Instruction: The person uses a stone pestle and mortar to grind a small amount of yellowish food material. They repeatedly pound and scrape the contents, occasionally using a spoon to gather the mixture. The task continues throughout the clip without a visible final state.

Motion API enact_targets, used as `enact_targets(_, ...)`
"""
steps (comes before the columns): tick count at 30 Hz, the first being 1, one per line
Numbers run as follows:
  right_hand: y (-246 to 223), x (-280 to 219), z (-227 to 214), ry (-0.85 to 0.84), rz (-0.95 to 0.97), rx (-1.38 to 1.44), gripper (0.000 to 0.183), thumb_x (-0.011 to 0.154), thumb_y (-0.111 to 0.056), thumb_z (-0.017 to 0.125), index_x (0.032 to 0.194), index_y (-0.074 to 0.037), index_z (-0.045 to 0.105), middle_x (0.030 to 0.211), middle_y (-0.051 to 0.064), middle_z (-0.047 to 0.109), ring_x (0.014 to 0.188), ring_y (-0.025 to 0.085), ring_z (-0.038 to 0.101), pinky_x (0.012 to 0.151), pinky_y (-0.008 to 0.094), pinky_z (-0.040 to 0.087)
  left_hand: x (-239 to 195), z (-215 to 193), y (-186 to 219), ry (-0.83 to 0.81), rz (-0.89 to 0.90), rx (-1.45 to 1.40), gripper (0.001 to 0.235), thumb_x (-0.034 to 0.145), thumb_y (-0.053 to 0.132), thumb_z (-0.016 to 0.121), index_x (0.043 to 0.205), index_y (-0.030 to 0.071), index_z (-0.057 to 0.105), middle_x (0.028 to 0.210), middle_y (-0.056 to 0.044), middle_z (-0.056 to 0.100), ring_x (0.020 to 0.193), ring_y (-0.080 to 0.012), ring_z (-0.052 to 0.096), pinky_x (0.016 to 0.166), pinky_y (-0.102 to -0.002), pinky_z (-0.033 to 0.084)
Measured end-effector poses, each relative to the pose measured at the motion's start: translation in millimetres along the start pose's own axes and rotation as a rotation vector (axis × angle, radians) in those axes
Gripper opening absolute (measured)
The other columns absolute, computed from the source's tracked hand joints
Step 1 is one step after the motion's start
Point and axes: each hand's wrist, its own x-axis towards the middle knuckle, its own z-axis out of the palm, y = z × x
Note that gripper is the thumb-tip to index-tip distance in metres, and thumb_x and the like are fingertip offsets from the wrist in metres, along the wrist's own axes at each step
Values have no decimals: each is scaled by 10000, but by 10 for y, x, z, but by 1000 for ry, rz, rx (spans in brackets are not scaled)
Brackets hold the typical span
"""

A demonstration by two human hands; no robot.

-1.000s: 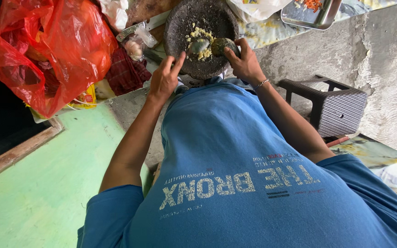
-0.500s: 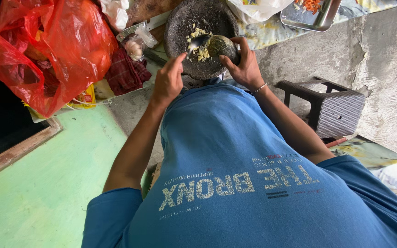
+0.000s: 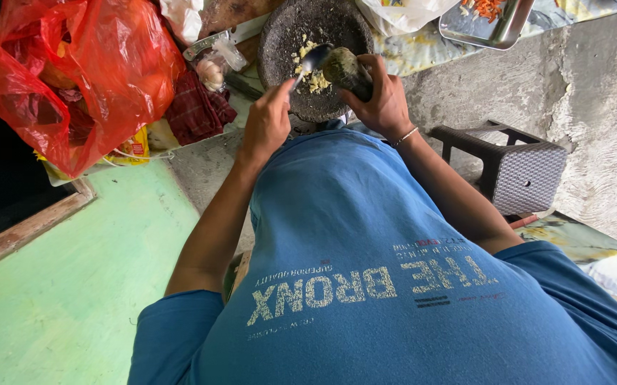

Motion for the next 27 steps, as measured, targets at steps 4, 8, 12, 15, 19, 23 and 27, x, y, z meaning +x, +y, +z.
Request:
enact_targets(4, -46, -34, -3, 7, -44, -195, 595, 979, -367, 821, 1360, -57, 485, 1063, 186, 774, 849, 318, 785, 765, 427, 642, 36, 50, -27, -54, -76, 162, 368, 962, -84, 591, 1327, -60, 631, 1024, -248, 743, 792, -284, 759, 595, -324, 647)
enact_targets(8, -92, -77, 0, -11, -77, -293, 619, 947, -393, 842, 1370, -88, 508, 1084, 154, 773, 814, 289, 777, 711, 410, 619, 75, -7, -166, -104, -247, 268, 340, 972, -60, 584, 1305, -32, 649, 1053, -236, 750, 808, -268, 763, 613, -328, 648)
enact_targets(12, -100, -96, -10, -34, -75, -344, 619, 934, -427, 867, 1362, -109, 552, 1044, 117, 775, 738, 242, 760, 600, 362, 580, 50, -60, -97, 51, -31, 103, 319, 1028, -40, 583, 1345, -37, 615, 1086, -230, 749, 892, -287, 774, 688, -328, 660)
enact_targets(15, -115, -100, 6, 45, -196, -375, 604, 916, -419, 872, 1345, -116, 574, 1072, 95, 769, 775, 219, 751, 643, 336, 587, 18, -51, 28, -4, -37, -2, 312, 1045, -57, 564, 1354, -45, 608, 1048, -243, 752, 852, -308, 773, 649, -339, 655)
enact_targets(19, -120, -145, -8, 63, -249, -383, 565, 934, -411, 880, 1319, -131, 576, 1087, 73, 764, 801, 201, 746, 664, 325, 590, 49, -25, 29, -63, -39, 155, 342, 1009, -68, 568, 1347, -47, 615, 1102, -288, 738, 911, -355, 769, 665, -362, 659)
enact_targets(23, -111, -176, -25, 41, -236, -399, 569, 909, -400, 905, 1286, -137, 570, 1000, 48, 742, 793, 201, 734, 669, 338, 581, 83, -56, -63, -19, -30, 267, 313, 989, -28, 580, 1299, -31, 623, 1145, -260, 744, 985, -348, 770, 776, -359, 672)
enact_targets(27, -97, -185, -39, 45, -272, -448, 617, 849, -352, 916, 1293, -127, 551, 1002, 43, 736, 819, 206, 720, 707, 353, 580, 96, -106, 26, 60, 9, 106, 278, 1034, -31, 570, 1307, -63, 613, 1110, -252, 748, 969, -339, 779, 785, -387, 674)
